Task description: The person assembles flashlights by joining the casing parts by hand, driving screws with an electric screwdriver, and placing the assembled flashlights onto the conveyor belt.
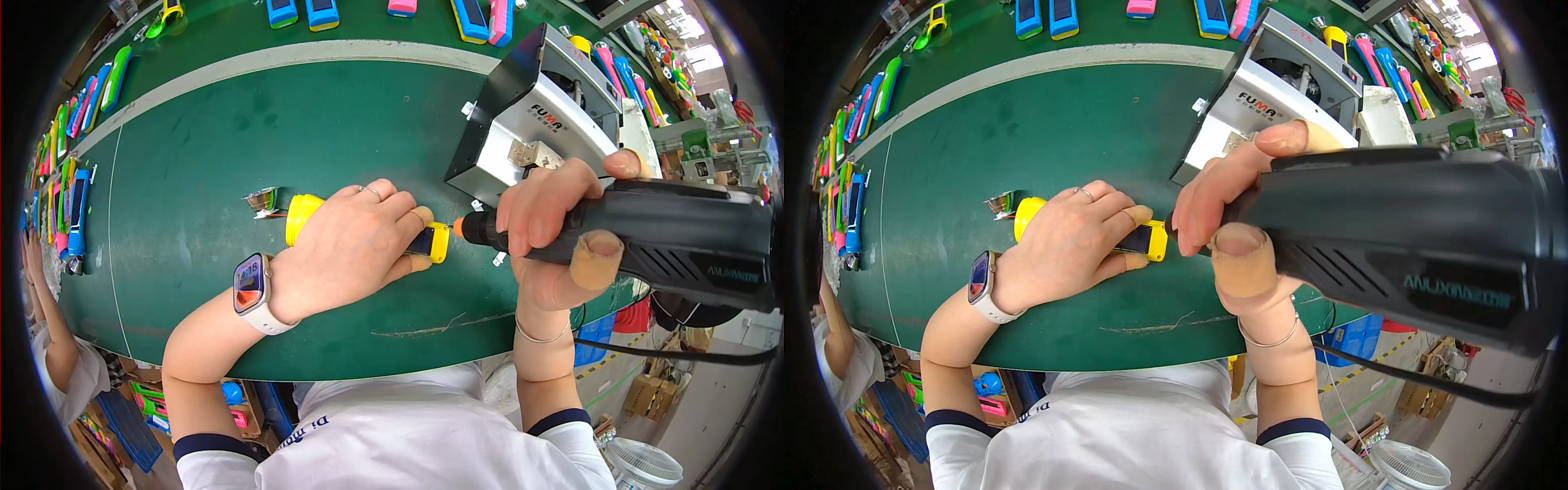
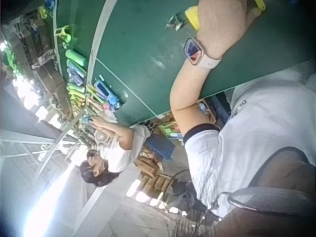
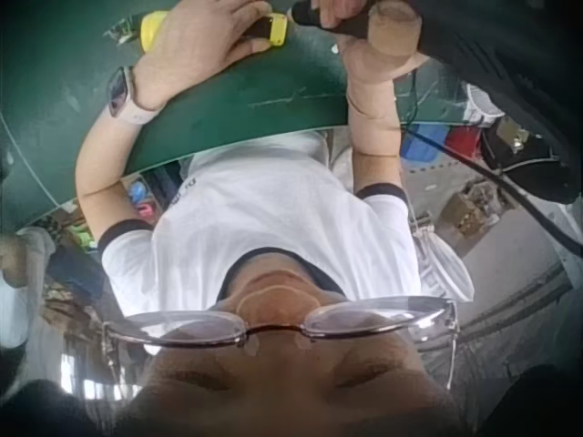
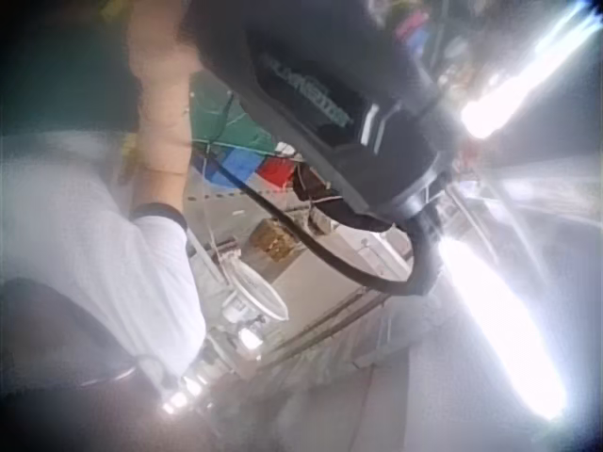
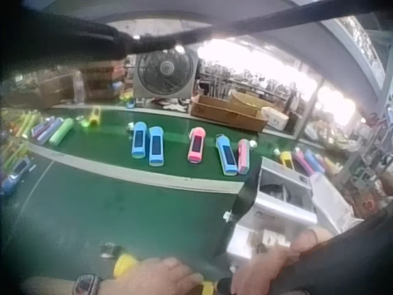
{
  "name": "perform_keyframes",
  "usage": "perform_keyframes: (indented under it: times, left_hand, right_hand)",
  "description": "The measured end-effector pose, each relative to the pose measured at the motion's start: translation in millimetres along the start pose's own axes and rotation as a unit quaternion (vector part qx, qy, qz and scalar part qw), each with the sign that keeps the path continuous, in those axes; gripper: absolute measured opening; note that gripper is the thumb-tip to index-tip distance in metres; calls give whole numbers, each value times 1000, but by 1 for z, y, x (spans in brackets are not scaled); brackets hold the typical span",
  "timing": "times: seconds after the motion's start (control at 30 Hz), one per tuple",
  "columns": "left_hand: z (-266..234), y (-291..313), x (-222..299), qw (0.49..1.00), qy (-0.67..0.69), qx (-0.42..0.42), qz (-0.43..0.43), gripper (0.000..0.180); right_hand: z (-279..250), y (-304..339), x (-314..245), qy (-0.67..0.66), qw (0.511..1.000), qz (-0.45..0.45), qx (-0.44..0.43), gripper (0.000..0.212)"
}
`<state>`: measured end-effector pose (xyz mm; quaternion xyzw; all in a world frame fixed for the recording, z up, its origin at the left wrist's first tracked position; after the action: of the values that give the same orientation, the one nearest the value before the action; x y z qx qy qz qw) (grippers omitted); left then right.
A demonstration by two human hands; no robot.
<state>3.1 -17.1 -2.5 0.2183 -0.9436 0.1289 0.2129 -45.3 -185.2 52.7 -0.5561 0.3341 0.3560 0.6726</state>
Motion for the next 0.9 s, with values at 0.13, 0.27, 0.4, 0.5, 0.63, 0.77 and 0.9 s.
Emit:
perform_keyframes:
  times: [0.13,0.27,0.4,0.5,0.63,0.77,0.9]
  left_hand:
    - [0,1,1,1000,-6,3,-2,43]
    - [0,0,2,1000,-10,0,0,42]
    - [0,0,0,1000,-3,4,3,43]
    - [-2,0,1,1000,-4,1,-4,44]
    - [-2,-1,0,1000,0,3,0,45]
    - [-10,5,2,998,-58,-16,-1,50]
    - [-11,5,-6,990,-141,3,-24,52]
  right_hand:
    - [1,4,-5,-23,999,-11,40,60]
    - [-4,4,-11,-75,995,23,61,72]
    - [3,3,6,-5,999,7,35,56]
    - [2,5,18,3,999,34,-3,57]
    - [-4,7,24,29,995,28,-86,56]
    - [-6,9,17,11,1000,22,-3,64]
    - [-25,0,-32,7,980,-191,63,65]
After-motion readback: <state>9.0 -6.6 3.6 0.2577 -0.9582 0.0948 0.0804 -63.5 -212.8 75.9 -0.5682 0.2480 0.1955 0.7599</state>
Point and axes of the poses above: each hand's wrist, its own y-axis away from the middle knuckle, its own z-axis out of the palm, x = y × z, the point moved 2 cm from there along -y, towards the middle knuckle
